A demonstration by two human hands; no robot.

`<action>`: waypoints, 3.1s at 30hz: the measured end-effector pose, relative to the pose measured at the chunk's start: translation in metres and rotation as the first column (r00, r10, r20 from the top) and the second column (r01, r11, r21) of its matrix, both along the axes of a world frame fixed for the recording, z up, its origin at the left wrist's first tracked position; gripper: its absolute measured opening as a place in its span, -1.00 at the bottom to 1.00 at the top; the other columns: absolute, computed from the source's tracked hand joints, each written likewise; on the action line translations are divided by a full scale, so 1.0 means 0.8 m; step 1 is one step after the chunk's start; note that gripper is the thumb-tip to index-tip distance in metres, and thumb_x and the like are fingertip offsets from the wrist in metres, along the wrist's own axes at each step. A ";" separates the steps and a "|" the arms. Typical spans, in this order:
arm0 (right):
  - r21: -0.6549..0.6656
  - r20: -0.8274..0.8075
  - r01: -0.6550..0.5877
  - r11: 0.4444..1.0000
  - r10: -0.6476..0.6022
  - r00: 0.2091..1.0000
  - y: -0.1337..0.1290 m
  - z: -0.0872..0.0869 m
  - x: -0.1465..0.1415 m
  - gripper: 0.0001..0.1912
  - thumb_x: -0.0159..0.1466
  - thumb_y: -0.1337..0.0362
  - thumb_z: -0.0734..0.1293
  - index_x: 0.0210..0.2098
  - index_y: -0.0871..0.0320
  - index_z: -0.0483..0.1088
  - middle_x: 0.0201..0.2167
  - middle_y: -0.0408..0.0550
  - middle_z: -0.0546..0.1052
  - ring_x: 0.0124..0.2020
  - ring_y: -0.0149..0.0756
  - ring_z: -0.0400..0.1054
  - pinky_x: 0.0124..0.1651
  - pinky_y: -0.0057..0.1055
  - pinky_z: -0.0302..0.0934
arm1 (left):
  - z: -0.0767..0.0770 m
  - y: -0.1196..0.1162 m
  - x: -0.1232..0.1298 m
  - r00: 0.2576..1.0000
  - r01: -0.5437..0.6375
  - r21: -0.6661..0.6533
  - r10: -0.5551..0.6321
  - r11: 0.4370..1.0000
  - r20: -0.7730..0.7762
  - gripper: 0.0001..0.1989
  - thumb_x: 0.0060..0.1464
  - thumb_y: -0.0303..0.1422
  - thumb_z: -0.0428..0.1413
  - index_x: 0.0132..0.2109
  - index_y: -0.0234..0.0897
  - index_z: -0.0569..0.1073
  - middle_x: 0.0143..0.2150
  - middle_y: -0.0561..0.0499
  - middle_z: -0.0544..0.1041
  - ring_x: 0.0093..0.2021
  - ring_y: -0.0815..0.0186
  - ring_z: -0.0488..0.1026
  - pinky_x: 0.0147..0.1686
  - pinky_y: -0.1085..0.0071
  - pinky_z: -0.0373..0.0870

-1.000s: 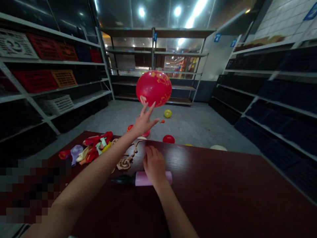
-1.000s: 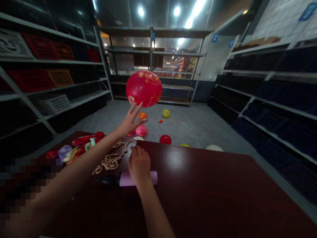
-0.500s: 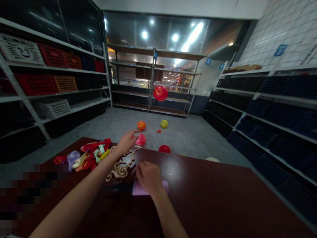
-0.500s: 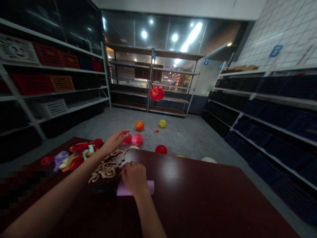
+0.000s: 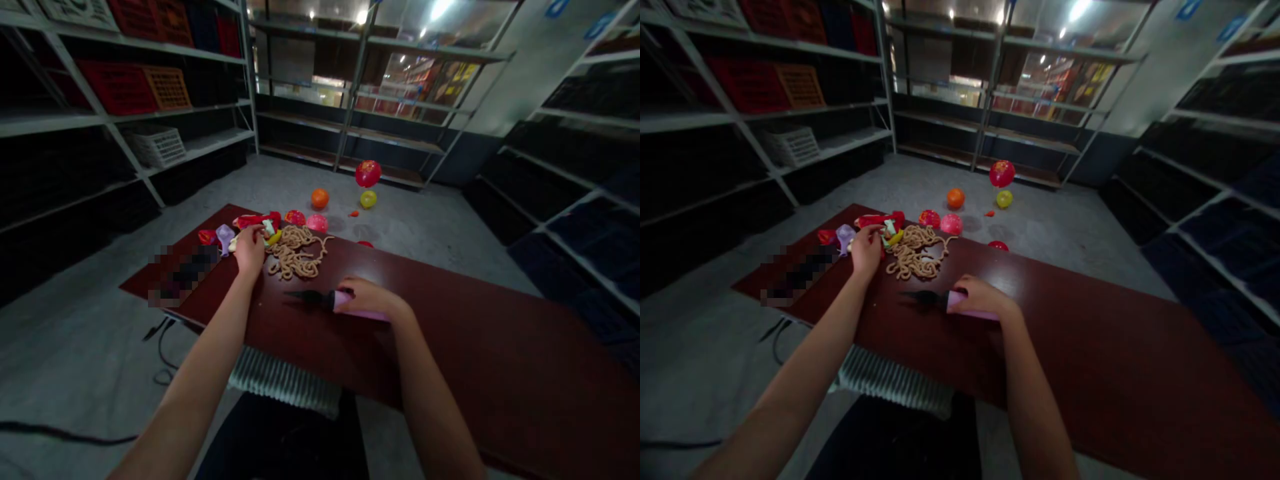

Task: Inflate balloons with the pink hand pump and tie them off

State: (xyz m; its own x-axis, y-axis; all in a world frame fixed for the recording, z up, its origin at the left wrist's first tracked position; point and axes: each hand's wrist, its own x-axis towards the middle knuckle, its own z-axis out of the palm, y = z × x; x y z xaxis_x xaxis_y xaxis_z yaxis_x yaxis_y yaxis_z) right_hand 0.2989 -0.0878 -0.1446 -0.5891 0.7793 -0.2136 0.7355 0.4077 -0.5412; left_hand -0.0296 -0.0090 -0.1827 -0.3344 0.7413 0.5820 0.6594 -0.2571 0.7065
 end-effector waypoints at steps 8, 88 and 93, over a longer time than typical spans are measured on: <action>-0.269 -0.211 0.330 0.905 -0.389 0.897 -0.005 0.013 0.015 -0.55 0.27 -0.08 0.38 -0.04 0.10 0.57 -0.02 0.02 0.63 -0.02 -0.08 0.50 0.07 -0.24 0.37 | -0.001 -0.003 0.007 0.943 -0.094 -0.199 0.023 0.976 -0.333 -0.84 0.27 -0.42 0.17 -0.02 -0.28 0.57 0.03 -0.21 0.57 0.10 -0.08 0.43 0.11 0.06 0.28; -0.809 -0.587 -0.257 0.528 -0.720 0.369 -0.033 -0.028 -0.010 -0.33 0.40 -0.24 0.14 -0.02 0.21 0.52 -0.09 0.12 0.66 -0.55 -0.40 0.48 -0.56 -0.50 0.34 | 0.045 -0.003 0.131 0.036 0.603 0.169 -0.239 0.780 0.970 -0.81 0.44 -0.39 0.04 -0.01 -0.28 0.56 0.09 -0.10 0.62 -0.05 0.35 0.61 -0.12 0.51 0.51; -0.816 -0.579 -0.273 0.510 -0.712 0.398 -0.037 -0.026 -0.015 -0.32 0.42 -0.22 0.13 -0.01 0.24 0.53 -0.13 0.11 0.66 -0.54 -0.39 0.50 -0.55 -0.51 0.34 | 0.053 -0.008 0.139 -0.064 0.609 0.172 -0.168 0.774 0.984 -0.79 0.44 -0.46 0.04 -0.09 -0.33 0.59 -0.10 -0.07 0.67 -0.24 0.40 0.61 -0.26 0.53 0.48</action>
State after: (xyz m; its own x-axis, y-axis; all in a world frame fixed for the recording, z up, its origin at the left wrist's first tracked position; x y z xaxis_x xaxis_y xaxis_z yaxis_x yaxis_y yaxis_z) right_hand 0.2871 -0.1176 -0.1655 -0.6348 0.7135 -0.2965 -0.2923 -0.5770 -0.7627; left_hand 0.0819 -0.0157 -0.1400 0.0128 0.9852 -0.1709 -0.7571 0.1212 0.6420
